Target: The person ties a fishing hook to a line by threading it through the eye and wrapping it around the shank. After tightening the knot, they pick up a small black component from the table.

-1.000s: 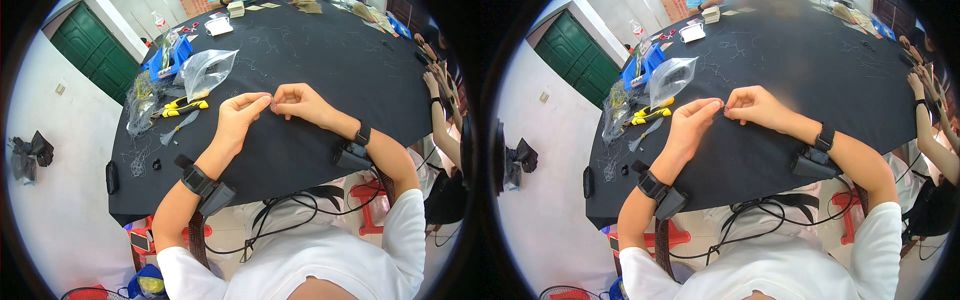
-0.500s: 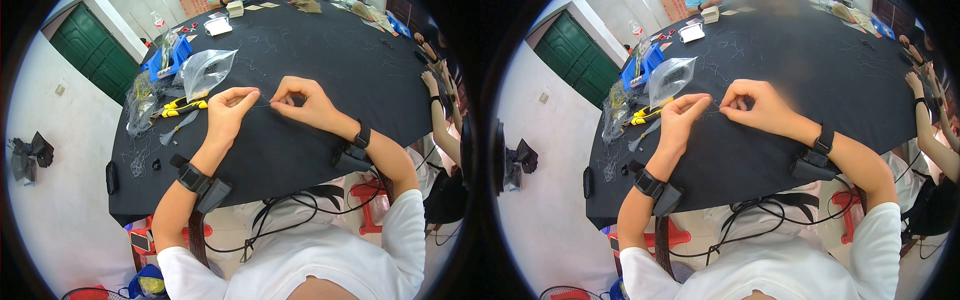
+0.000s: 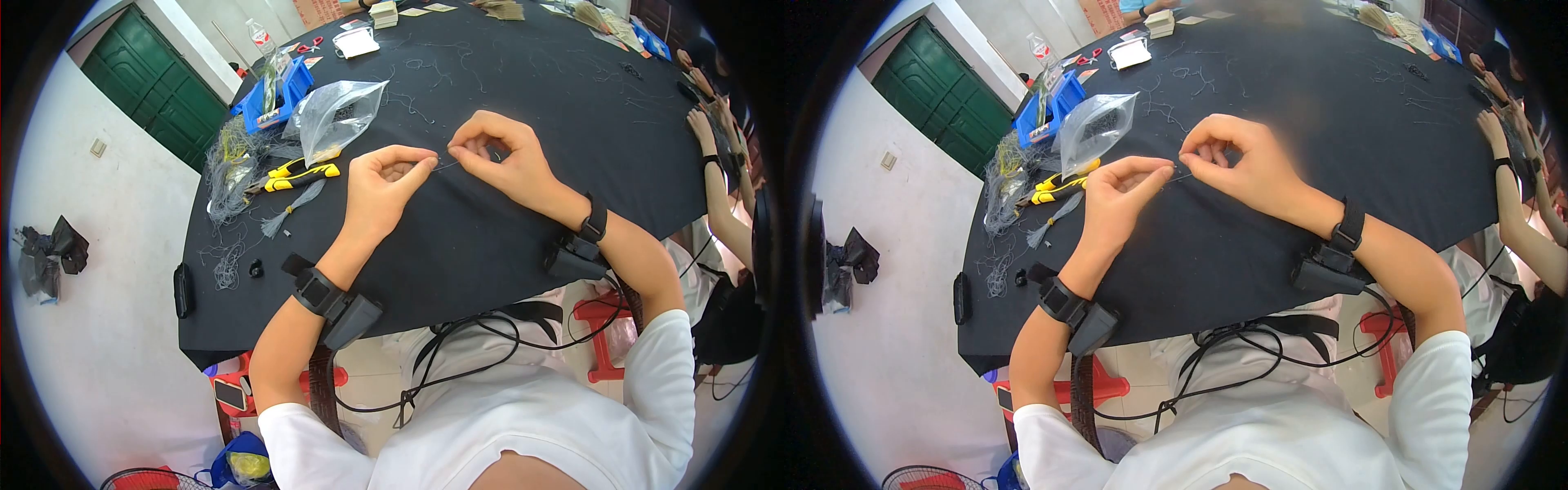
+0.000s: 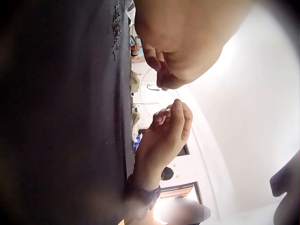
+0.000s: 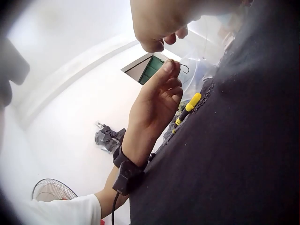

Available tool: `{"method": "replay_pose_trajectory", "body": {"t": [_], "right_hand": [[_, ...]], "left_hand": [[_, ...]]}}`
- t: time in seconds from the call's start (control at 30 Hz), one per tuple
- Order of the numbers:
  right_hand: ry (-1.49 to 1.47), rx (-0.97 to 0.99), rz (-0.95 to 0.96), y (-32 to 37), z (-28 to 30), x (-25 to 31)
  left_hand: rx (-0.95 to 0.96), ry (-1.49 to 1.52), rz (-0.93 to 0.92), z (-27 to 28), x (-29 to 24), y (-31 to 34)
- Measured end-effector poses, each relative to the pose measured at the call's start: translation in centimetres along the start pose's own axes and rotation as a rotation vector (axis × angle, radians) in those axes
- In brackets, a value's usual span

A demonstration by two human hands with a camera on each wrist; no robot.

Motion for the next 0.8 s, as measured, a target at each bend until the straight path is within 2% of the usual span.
{"method": "replay_pose_trajectory", "body": {"t": [0.23, 0.33, 0.43, 0.57, 0.67, 0.8], "right_hand": [[-0.016, -0.065, -0.067, 0.0, 0.3, -1.4], [-0.045, 0.034, -0.342, 0.5, 0.1, -2.6], [-0.333, 0.114, -0.502, 1.1, -1.4, -3.5], [-0.554, 0.209, -0.61, 1.7, -2.7, -2.8], [-0.527, 0.245, -0.585, 1.8, -3.0, -2.5], [-0.466, 0.266, -0.435, 1.9, -3.3, -2.2]], "left_hand": [[0.075, -0.028, -0.032, -0.9, -0.9, 0.3], [0.098, 0.018, -0.037, -0.8, -1.3, 0.4], [0.106, 0.074, -0.053, -0.8, -1.6, 0.5], [0.093, 0.155, -0.043, -0.9, -1.6, 0.6], [0.007, 0.148, 0.01, -0.4, -1.3, 0.4], [-0.086, 0.17, -0.036, 0.1, -1.1, 0.4]]}}
Point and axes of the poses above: each hand's wrist, its own y-axis away from the middle knuckle, its own z-axis out of the back of the hand, x = y × z, the point moved 5 cm from there along -y, towards the middle knuckle, and after that the axes turned 4 degrees about z, right-handed, at the moved point
